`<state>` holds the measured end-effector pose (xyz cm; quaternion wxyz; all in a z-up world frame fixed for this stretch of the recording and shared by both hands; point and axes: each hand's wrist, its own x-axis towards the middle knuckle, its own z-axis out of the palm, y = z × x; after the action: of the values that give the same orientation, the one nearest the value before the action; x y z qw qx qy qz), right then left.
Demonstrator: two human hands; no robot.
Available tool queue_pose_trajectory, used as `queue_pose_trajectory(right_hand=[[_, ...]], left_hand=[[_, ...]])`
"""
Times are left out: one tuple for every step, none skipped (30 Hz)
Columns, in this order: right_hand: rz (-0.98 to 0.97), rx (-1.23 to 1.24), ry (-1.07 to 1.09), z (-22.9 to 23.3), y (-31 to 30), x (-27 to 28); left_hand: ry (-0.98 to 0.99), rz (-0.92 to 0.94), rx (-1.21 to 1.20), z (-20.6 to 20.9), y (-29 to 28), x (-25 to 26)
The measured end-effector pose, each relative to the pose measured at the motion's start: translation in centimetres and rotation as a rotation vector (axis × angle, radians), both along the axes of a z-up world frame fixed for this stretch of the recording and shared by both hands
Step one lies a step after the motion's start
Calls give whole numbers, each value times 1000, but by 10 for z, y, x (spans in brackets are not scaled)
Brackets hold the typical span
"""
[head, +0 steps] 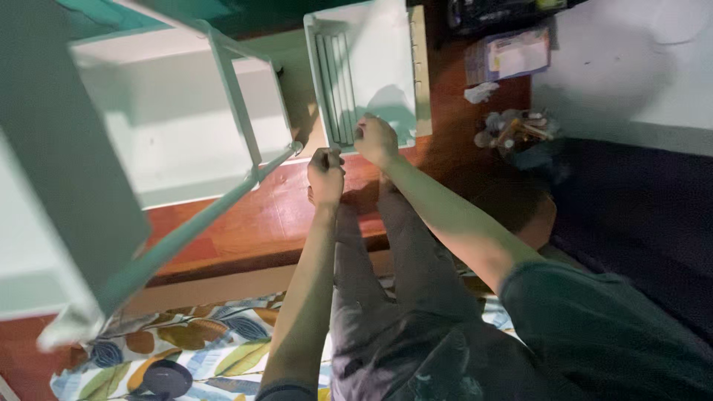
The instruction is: The person assembles a white plastic shelving unit by inserting vertical poles into the corners of the trays and stacking them. They then secure the structure by attaching small plastic clips to the poles.
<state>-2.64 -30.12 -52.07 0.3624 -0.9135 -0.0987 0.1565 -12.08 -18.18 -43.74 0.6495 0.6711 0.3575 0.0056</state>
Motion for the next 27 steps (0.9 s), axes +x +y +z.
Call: queue_pose_trajectory(right_hand=[[49,-144,-77,-8,6,5],[92,-240,25,-15,12,13],[137,-336,128,-21,17,20],[178,-433,225,-25,19,23],[178,-422,180,-28,20,24],[180,-411,135,-30,20,25],[182,-399,90,-31,19,26],[189,-384,119,-31,20,27],[195,-368,149,-31,20,29],[196,-353,178,-30,20,30],[185,-342,173,-29,20,31],[173,-333,164,-27,19,34],[160,-324,156,-25,18,36],[131,-266,205,-23,17,39],[101,-207,255,-21,15,41],[78,-141,294,-18,15,45],[77,-76,234,-14,12,46],[79,-10,172,-9,9,46],[82,56,111,-2,6,45],[55,188,179,5,-1,43],[30,319,248,14,-6,39],[8,449,315,27,-12,37],[-17,485,346,42,-16,30],[-36,526,374,59,-16,22],[-54,567,403,79,-17,15],[-44,591,443,99,-18,8],[-33,614,484,121,-20,1]], left_hand=[[51,-24,73,-1,0,4],[98,-50,145,-4,1,12],[111,-49,151,-6,1,18],[119,-50,156,-9,1,21],[128,-51,161,-11,1,24],[107,-39,145,-15,2,28],[86,-26,130,-20,1,30],[63,-16,118,-24,3,33],[36,-7,160,-29,3,35],[8,-4,202,-34,4,36],[-20,-1,243,-39,4,36],[-5,-6,244,-42,4,37],[10,-10,246,-44,2,35],[26,-17,247,-46,2,33],[35,-23,227,-46,0,31],[37,-23,215,-45,1,30],[38,-23,203,-42,3,28],[-4,-14,162,-39,6,27],[-47,-6,121,-35,9,25],[-91,2,77,-31,11,23],[-94,-4,86,-26,14,19],[-100,-9,93,-19,18,15],[-107,-14,100,-10,20,11],[-101,-12,135,0,20,9],[-94,-9,169,12,20,7],[-83,-3,204,26,20,3],[-54,-17,203,42,20,-1]])
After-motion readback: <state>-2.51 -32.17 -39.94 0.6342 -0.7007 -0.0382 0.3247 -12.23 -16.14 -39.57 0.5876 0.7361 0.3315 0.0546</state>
